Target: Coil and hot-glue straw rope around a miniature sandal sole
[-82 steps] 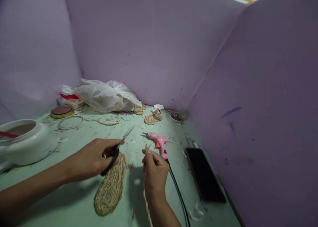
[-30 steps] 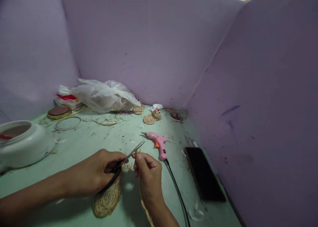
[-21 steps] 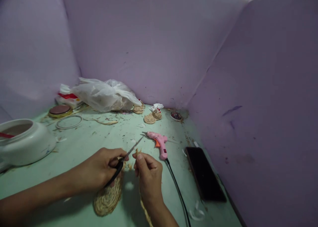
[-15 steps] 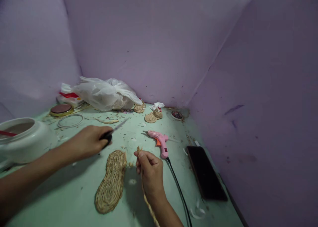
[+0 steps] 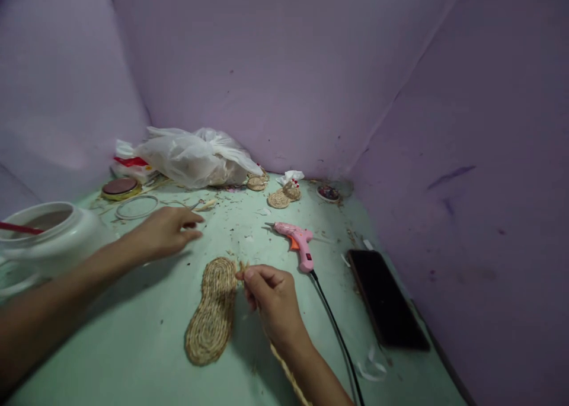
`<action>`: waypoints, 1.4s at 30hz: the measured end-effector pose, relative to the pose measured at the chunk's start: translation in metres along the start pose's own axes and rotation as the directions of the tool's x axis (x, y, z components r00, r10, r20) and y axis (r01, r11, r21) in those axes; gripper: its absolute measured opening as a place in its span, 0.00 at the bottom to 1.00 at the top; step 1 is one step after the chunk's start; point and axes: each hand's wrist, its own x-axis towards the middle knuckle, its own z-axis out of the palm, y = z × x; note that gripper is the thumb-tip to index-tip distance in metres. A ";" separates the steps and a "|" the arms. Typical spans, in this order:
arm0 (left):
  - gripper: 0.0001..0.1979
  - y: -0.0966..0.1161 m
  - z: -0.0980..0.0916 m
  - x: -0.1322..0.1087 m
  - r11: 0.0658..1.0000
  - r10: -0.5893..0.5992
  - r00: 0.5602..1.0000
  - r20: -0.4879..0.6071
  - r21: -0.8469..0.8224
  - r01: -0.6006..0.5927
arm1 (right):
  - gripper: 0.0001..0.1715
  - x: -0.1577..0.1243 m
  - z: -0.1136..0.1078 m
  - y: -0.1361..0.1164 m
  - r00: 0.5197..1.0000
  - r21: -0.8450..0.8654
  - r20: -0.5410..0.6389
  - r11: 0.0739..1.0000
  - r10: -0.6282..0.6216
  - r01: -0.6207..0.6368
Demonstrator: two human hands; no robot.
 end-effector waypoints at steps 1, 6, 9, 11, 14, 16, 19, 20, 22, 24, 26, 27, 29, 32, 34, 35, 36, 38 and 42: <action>0.13 0.009 0.006 -0.004 0.999 0.027 0.998 0.058 -0.034 -0.025 | 0.17 -0.001 0.001 0.000 0.999 0.011 0.041 1.000 0.016 -0.016; 0.23 0.040 0.034 -0.022 0.767 0.257 0.876 0.409 -0.638 0.074 | 0.19 -0.005 0.004 -0.001 0.977 0.046 0.213 0.999 0.014 -0.025; 0.13 0.042 0.042 -0.025 0.671 0.250 0.893 0.373 -0.732 0.118 | 0.18 -0.005 0.003 -0.001 0.976 0.058 0.215 0.997 0.032 -0.045; 0.09 0.041 0.043 -0.025 0.607 0.244 0.911 0.333 -0.785 0.125 | 0.17 -0.004 0.001 -0.001 0.979 0.073 0.197 0.995 0.051 -0.066; 0.08 0.040 0.045 -0.024 0.546 0.258 0.915 0.311 -0.828 0.127 | 0.17 -0.004 -0.001 -0.001 0.977 0.121 0.199 0.988 0.075 -0.101; 0.09 0.041 0.045 -0.023 0.542 0.264 0.909 0.322 -0.829 0.136 | 0.17 -0.003 -0.002 -0.001 0.968 0.145 0.231 0.980 0.098 -0.134; 0.08 0.042 0.045 -0.024 0.591 0.215 0.921 0.323 -0.795 0.141 | 0.17 -0.003 -0.003 -0.001 0.943 0.154 0.303 0.969 0.139 -0.193; 0.08 0.043 0.044 -0.024 0.616 0.191 0.929 0.316 -0.776 0.137 | 0.16 -0.003 -0.003 0.000 0.936 0.156 0.322 0.967 0.145 -0.204; 0.08 0.045 0.043 -0.026 0.662 0.156 0.944 0.291 -0.740 0.119 | 0.16 -0.002 -0.003 0.000 0.930 0.162 0.339 0.965 0.143 -0.208; 0.06 0.046 0.043 -0.028 0.709 0.163 0.959 0.230 -0.703 0.048 | 0.16 -0.002 -0.004 0.000 0.932 0.170 0.338 0.966 0.128 -0.194; 0.05 0.045 0.045 -0.031 0.774 0.232 0.967 0.105 -0.623 -0.118 | 0.16 -0.002 -0.004 0.000 0.937 0.167 0.330 0.970 0.112 -0.174; 0.06 0.044 0.047 -0.031 0.799 0.304 0.953 0.013 -0.548 -0.247 | 0.16 -0.003 -0.004 0.000 0.939 0.159 0.327 0.973 0.106 -0.166; 0.07 0.038 0.052 -0.032 0.776 0.518 0.834 -0.189 -0.305 -0.551 | 0.16 -0.003 -0.004 -0.002 0.943 0.125 0.318 0.982 0.094 -0.140; 0.07 0.026 0.059 -0.030 0.596 0.780 0.539 -0.318 0.112 -0.795 | 0.18 -0.004 -0.005 -0.004 0.944 0.052 0.321 0.994 0.072 -0.093; 0.08 0.022 0.060 -0.029 0.505 0.854 0.436 -0.284 0.254 -0.825 | 0.17 -0.005 -0.005 -0.004 0.946 0.000 0.319 0.998 0.059 -0.063; 0.08 0.021 0.059 -0.028 0.475 0.876 0.412 -0.251 0.297 -0.828 | 0.17 -0.005 -0.004 -0.004 0.950 -0.028 0.306 0.998 0.054 -0.048; 0.09 0.021 0.057 -0.028 0.445 0.894 0.392 -0.216 0.338 -0.829 | 0.17 -0.005 -0.004 -0.004 0.958 -0.057 0.283 0.998 0.048 -0.034; 0.10 0.023 0.053 -0.027 0.408 0.913 0.373 -0.166 0.425 -0.808 | 0.17 -0.006 -0.002 -0.004 0.971 -0.106 0.239 0.994 0.031 -0.005; 0.10 0.026 0.053 -0.028 0.455 0.886 0.429 -0.177 0.518 -0.724 | 0.16 -0.008 0.002 -0.006 0.957 -0.193 0.278 0.970 -0.088 0.146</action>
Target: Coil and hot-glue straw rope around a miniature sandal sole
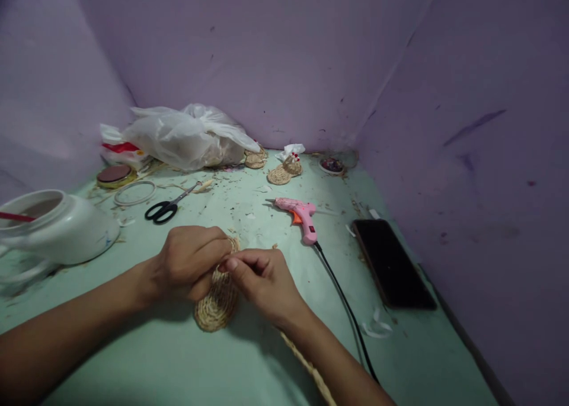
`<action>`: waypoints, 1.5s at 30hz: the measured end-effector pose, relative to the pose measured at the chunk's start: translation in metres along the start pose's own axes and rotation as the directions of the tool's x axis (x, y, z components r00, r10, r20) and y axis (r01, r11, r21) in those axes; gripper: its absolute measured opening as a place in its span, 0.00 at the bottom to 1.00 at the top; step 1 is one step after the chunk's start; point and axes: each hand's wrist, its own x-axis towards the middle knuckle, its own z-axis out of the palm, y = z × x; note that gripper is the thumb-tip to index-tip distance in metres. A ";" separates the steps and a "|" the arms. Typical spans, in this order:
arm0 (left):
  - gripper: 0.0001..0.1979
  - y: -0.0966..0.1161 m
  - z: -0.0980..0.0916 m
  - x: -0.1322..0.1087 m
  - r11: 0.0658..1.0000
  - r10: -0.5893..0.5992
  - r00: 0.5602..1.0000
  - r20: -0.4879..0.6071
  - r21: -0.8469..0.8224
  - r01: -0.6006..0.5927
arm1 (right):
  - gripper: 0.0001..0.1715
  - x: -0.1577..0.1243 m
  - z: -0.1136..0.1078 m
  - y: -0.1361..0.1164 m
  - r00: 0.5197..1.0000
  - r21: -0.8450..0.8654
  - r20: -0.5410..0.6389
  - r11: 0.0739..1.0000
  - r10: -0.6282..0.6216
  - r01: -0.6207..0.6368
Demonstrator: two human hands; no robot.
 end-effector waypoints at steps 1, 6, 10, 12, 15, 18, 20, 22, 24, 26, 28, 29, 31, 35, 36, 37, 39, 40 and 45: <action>0.10 0.001 0.001 0.000 1.000 -0.012 1.000 0.007 0.012 0.012 | 0.16 -0.001 0.001 -0.001 0.997 -0.077 -0.003 0.995 -0.072 0.071; 0.12 0.004 0.000 0.002 0.989 -0.110 0.987 0.118 -0.088 0.121 | 0.15 -0.004 0.002 0.000 0.941 -0.413 -0.036 0.862 -0.337 0.294; 0.16 -0.013 -0.025 0.013 0.839 -0.304 0.873 0.381 -0.328 0.435 | 0.12 -0.003 -0.010 0.000 0.947 -0.253 -0.257 0.959 -0.194 0.128; 0.13 -0.023 -0.041 0.017 0.785 -0.432 0.869 0.242 -0.374 0.494 | 0.12 -0.001 -0.018 -0.002 0.925 -0.059 -0.376 0.997 -0.060 0.040; 0.12 -0.026 -0.056 0.018 0.863 -0.401 0.915 0.026 -0.323 0.388 | 0.14 0.001 -0.024 -0.004 0.919 0.141 -0.393 0.990 0.039 0.018; 0.15 -0.012 -0.052 0.016 0.955 -0.238 0.968 0.074 -0.166 0.248 | 0.14 0.001 -0.017 -0.002 0.951 0.137 -0.300 0.990 0.076 -0.036; 0.17 0.000 -0.044 0.015 0.983 -0.151 0.968 0.201 -0.073 0.169 | 0.16 0.000 -0.009 0.001 0.973 0.084 -0.220 0.995 0.076 -0.058; 0.16 0.007 -0.035 0.015 0.995 -0.078 0.938 0.338 -0.025 0.092 | 0.19 -0.001 -0.002 0.004 0.985 0.039 -0.164 0.998 0.062 -0.057; 0.13 0.009 -0.030 0.016 1.000 -0.021 0.904 0.427 -0.009 0.028 | 0.21 -0.002 0.001 0.006 0.990 0.043 -0.129 0.998 0.060 -0.055; 0.11 0.007 -0.028 0.016 1.000 0.019 0.888 0.460 -0.008 -0.017 | 0.20 -0.003 0.001 0.007 0.992 0.082 -0.113 0.995 0.059 -0.049; 0.10 0.005 -0.027 0.015 0.999 0.033 0.889 0.457 -0.001 -0.037 | 0.20 -0.002 0.000 0.009 0.992 0.110 -0.116 0.993 0.056 -0.043; 0.09 0.005 -0.026 0.014 0.999 0.033 0.893 0.449 0.003 -0.038 | 0.20 -0.002 0.001 0.009 0.991 0.112 -0.124 0.993 0.054 -0.041; 0.07 0.005 -0.021 0.010 1.000 0.010 0.900 0.436 0.022 -0.022 | 0.21 -0.001 0.002 0.011 0.989 0.108 -0.138 0.993 0.060 -0.045; 0.05 0.010 -0.006 0.001 0.996 -0.043 0.943 0.329 0.092 0.013 | 0.22 0.001 0.006 0.012 0.982 0.091 -0.181 0.995 0.048 -0.032; 0.05 0.011 -0.004 0.000 0.993 -0.043 0.952 0.304 0.119 0.007 | 0.22 0.001 0.006 0.012 0.980 0.089 -0.190 0.995 0.049 -0.033; 0.05 0.011 -0.002 0.000 0.989 -0.034 0.961 0.276 0.147 -0.007 | 0.22 0.000 0.007 0.012 0.979 0.091 -0.196 0.995 0.051 -0.034; 0.06 0.011 -0.002 0.000 0.982 0.007 0.976 0.218 0.181 -0.048 | 0.23 0.000 0.008 0.011 0.980 0.112 -0.191 0.993 0.061 -0.040; 0.07 0.010 -0.003 0.001 0.982 0.032 0.981 0.191 0.175 -0.066 | 0.23 -0.001 0.008 0.010 0.982 0.134 -0.179 0.990 0.068 -0.044; 0.08 -0.013 -0.017 0.005 0.992 -0.123 0.992 -0.014 -0.016 0.123 | 0.28 0.002 -0.001 0.002 0.979 0.286 -0.112 0.949 0.170 -0.132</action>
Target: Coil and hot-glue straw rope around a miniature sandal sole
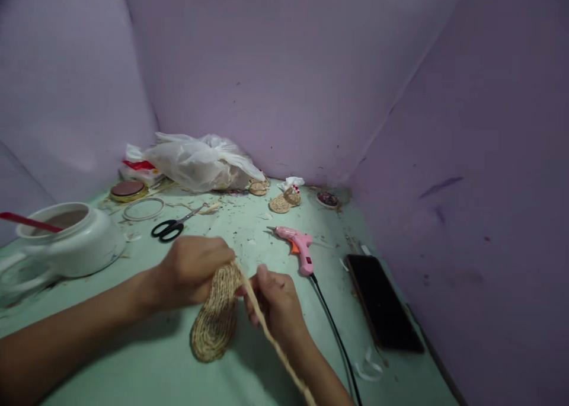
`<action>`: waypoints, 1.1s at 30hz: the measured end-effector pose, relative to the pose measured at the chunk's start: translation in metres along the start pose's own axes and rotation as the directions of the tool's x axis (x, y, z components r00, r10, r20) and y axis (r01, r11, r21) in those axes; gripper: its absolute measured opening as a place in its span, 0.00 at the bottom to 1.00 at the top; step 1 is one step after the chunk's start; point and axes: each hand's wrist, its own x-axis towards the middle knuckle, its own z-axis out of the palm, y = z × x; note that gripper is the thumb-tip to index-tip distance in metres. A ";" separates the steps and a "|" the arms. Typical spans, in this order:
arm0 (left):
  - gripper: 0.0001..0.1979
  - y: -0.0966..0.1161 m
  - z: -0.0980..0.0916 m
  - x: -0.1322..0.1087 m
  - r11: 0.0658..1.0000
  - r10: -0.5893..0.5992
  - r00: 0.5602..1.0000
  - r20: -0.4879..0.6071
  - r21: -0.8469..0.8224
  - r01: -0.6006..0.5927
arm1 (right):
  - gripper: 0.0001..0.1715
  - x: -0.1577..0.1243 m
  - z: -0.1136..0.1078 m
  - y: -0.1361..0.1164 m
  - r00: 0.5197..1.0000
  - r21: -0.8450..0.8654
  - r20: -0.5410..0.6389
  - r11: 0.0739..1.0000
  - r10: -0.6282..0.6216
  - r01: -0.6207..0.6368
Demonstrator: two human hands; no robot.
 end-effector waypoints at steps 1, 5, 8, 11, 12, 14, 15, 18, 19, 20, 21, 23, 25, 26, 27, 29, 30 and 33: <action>0.09 -0.008 -0.004 0.002 0.991 -0.124 0.991 -0.054 -0.064 0.120 | 0.29 0.002 -0.003 -0.002 1.000 -0.039 -0.025 0.999 0.012 -0.013; 0.06 -0.050 -0.013 0.006 0.311 -0.929 0.368 -0.034 -0.610 0.729 | 0.20 0.013 -0.018 -0.001 0.991 -0.408 -0.130 0.913 -0.026 -0.030; 0.07 -0.074 -0.009 0.003 0.072 -0.984 0.163 0.067 -0.688 0.722 | 0.13 0.016 -0.023 0.006 0.992 -0.511 -0.119 0.859 -0.045 -0.022; 0.06 -0.076 0.004 -0.003 -0.027 -0.986 0.101 0.136 -0.718 0.695 | 0.12 0.010 -0.018 0.011 0.997 -0.642 -0.075 0.766 -0.028 -0.027; 0.06 -0.072 0.009 -0.006 -0.050 -0.984 0.092 0.154 -0.727 0.684 | 0.13 0.007 -0.013 0.011 0.997 -0.718 -0.072 0.696 -0.027 -0.033; 0.07 -0.062 0.019 -0.013 -0.091 -0.981 0.070 0.183 -0.741 0.666 | 0.19 -0.002 -0.002 0.010 0.995 -0.860 -0.084 0.507 -0.048 -0.048; 0.06 -0.057 0.024 -0.016 -0.112 -0.978 0.061 0.201 -0.744 0.659 | 0.26 -0.007 0.005 0.009 0.993 -0.904 -0.095 0.423 -0.070 -0.057; 0.06 -0.043 0.034 -0.026 -0.184 -0.960 0.041 0.276 -0.738 0.650 | 0.46 -0.019 0.023 0.011 0.993 -0.962 -0.079 0.267 -0.085 -0.054; 0.06 -0.039 0.036 -0.028 -0.208 -0.951 0.041 0.306 -0.733 0.648 | 0.49 -0.022 0.028 0.012 0.995 -0.971 -0.072 0.234 -0.073 -0.053; 0.07 -0.037 0.037 -0.030 -0.228 -0.942 0.044 0.334 -0.729 0.645 | 0.51 -0.024 0.031 0.013 0.996 -0.976 -0.071 0.210 -0.061 -0.057; 0.07 -0.034 0.038 -0.031 -0.245 -0.932 0.050 0.359 -0.726 0.643 | 0.51 -0.024 0.033 0.014 0.996 -0.979 -0.071 0.197 -0.047 -0.061; 0.08 -0.032 0.038 -0.032 -0.264 -0.917 0.069 0.393 -0.727 0.634 | 0.51 -0.024 0.033 0.016 0.998 -0.978 -0.064 0.202 -0.024 -0.058; 0.09 -0.031 0.037 -0.031 -0.268 -0.912 0.082 0.402 -0.736 0.621 | 0.50 -0.024 0.030 0.018 0.999 -0.972 -0.050 0.231 -0.011 -0.046; 0.09 -0.030 0.036 -0.031 -0.267 -0.913 0.084 0.398 -0.742 0.615 | 0.49 -0.024 0.027 0.019 0.999 -0.969 -0.041 0.245 -0.014 -0.036; 0.09 -0.030 0.035 -0.031 -0.263 -0.917 0.084 0.391 -0.748 0.610 | 0.48 -0.024 0.024 0.020 0.999 -0.966 -0.032 0.256 -0.025 -0.024; 0.09 -0.030 0.034 -0.033 -0.253 -0.924 0.084 0.374 -0.759 0.600 | 0.47 -0.025 0.015 0.021 0.997 -0.963 -0.010 0.268 -0.079 0.011; 0.09 -0.030 0.034 -0.034 -0.248 -0.927 0.085 0.366 -0.765 0.595 | 0.46 -0.025 0.010 0.022 0.993 -0.962 0.012 0.270 -0.115 0.043; 0.09 -0.028 0.034 -0.039 -0.233 -0.933 0.094 0.348 -0.780 0.581 | 0.41 -0.025 -0.004 0.025 0.971 -0.946 0.092 0.284 -0.222 0.155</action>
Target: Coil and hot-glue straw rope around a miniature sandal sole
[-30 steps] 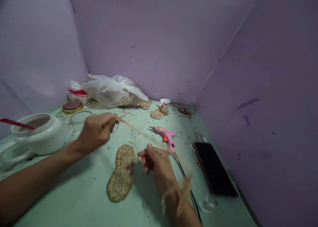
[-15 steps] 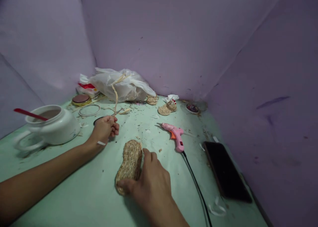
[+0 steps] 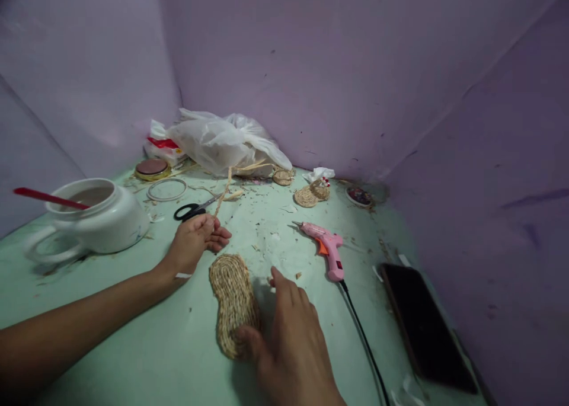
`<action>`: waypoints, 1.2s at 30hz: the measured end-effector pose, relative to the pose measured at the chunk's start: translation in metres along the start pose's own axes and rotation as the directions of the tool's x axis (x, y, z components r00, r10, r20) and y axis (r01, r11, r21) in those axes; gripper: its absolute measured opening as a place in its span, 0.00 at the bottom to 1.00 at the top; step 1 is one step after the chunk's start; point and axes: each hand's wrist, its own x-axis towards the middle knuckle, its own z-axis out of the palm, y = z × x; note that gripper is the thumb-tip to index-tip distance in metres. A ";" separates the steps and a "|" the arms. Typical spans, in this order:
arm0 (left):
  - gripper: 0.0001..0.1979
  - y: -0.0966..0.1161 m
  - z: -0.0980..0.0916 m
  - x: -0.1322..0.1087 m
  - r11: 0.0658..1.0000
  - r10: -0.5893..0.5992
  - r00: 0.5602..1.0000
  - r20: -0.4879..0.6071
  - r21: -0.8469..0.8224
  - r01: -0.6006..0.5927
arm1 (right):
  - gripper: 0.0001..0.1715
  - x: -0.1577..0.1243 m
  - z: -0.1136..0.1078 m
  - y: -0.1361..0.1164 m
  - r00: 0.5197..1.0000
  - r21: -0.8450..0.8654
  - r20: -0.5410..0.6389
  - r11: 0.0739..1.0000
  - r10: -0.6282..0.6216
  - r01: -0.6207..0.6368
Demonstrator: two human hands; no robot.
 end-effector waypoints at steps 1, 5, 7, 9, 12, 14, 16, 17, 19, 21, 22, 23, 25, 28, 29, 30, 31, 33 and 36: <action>0.09 -0.001 -0.001 -0.001 1.000 0.005 1.000 -0.004 -0.003 -0.005 | 0.39 -0.001 0.000 0.003 0.999 0.014 -0.014 0.999 -0.033 0.033; 0.09 -0.005 -0.005 -0.004 1.000 0.011 0.999 -0.037 0.004 -0.011 | 0.36 -0.008 0.007 0.005 0.998 0.064 -0.024 0.996 -0.059 0.060; 0.09 -0.005 -0.009 -0.006 1.000 0.008 0.999 -0.041 0.022 -0.007 | 0.37 -0.011 0.012 0.000 0.999 0.090 -0.038 0.996 -0.021 0.024; 0.10 -0.005 -0.013 -0.009 0.999 -0.007 1.000 -0.029 0.039 0.008 | 0.34 -0.010 0.016 -0.005 0.998 0.119 -0.070 0.993 0.005 0.004; 0.11 -0.004 -0.016 -0.013 0.997 -0.042 0.999 -0.005 0.062 0.043 | 0.27 0.003 0.016 -0.011 0.992 0.166 -0.128 0.986 -0.004 0.025; 0.12 -0.003 -0.016 -0.016 0.994 -0.066 0.998 -0.003 0.086 0.066 | 0.27 0.014 0.014 -0.011 0.991 0.191 -0.128 0.980 -0.034 0.058; 0.13 -0.002 -0.015 -0.019 0.991 -0.077 0.997 -0.012 0.113 0.078 | 0.28 0.025 0.015 -0.011 0.994 0.208 -0.096 0.975 -0.061 0.080; 0.13 -0.002 -0.014 -0.021 0.989 -0.076 0.997 -0.017 0.124 0.078 | 0.29 0.029 0.017 -0.010 0.995 0.219 -0.081 0.973 -0.060 0.076; 0.13 -0.001 -0.013 -0.023 0.988 -0.070 0.997 -0.026 0.137 0.073 | 0.29 0.035 0.023 -0.010 0.998 0.257 -0.058 0.965 -0.034 0.048; 0.13 -0.001 -0.013 -0.024 0.988 -0.077 0.997 -0.029 0.135 0.080 | 0.28 0.038 0.029 -0.010 0.999 0.304 -0.042 0.952 -0.012 0.024; 0.13 -0.001 -0.013 -0.025 0.988 -0.085 0.996 -0.026 0.129 0.087 | 0.28 0.039 0.032 -0.010 0.999 0.322 -0.035 0.946 -0.019 0.029; 0.13 -0.002 -0.013 -0.025 0.988 -0.093 0.995 -0.022 0.123 0.095 | 0.29 0.040 0.034 -0.010 0.999 0.328 -0.033 0.944 -0.029 0.039; 0.13 -0.003 -0.013 -0.026 0.988 -0.107 0.994 -0.013 0.107 0.107 | 0.30 0.043 0.037 -0.009 0.997 0.305 -0.041 0.949 -0.070 0.079; 0.14 -0.006 -0.011 -0.029 0.988 -0.137 0.991 0.007 0.079 0.136 | 0.37 0.045 0.039 -0.009 0.981 0.216 -0.016 0.958 -0.191 0.190; 0.14 -0.007 -0.010 -0.031 0.986 -0.147 0.989 0.018 0.080 0.145 | 0.39 0.046 0.039 -0.010 0.972 0.185 -0.003 0.955 -0.237 0.233; 0.14 -0.008 -0.010 -0.033 0.985 -0.152 0.988 0.025 0.086 0.149 | 0.40 0.046 0.039 -0.010 0.963 0.158 0.002 0.951 -0.269 0.266; 0.14 -0.009 -0.009 -0.034 0.985 -0.147 0.989 0.025 0.096 0.144 | 0.40 0.045 0.039 -0.011 0.960 0.134 -0.006 0.951 -0.280 0.278; 0.15 -0.008 -0.010 -0.036 0.985 -0.088 0.996 -0.003 0.148 0.087 | 0.35 0.042 0.038 -0.011 0.973 0.092 -0.062 0.969 -0.223 0.229; 0.13 -0.002 -0.015 -0.033 0.932 0.072 0.997 -0.038 0.359 -0.053 | 0.25 0.037 0.033 -0.009 0.982 0.088 -0.174 0.992 -0.072 0.088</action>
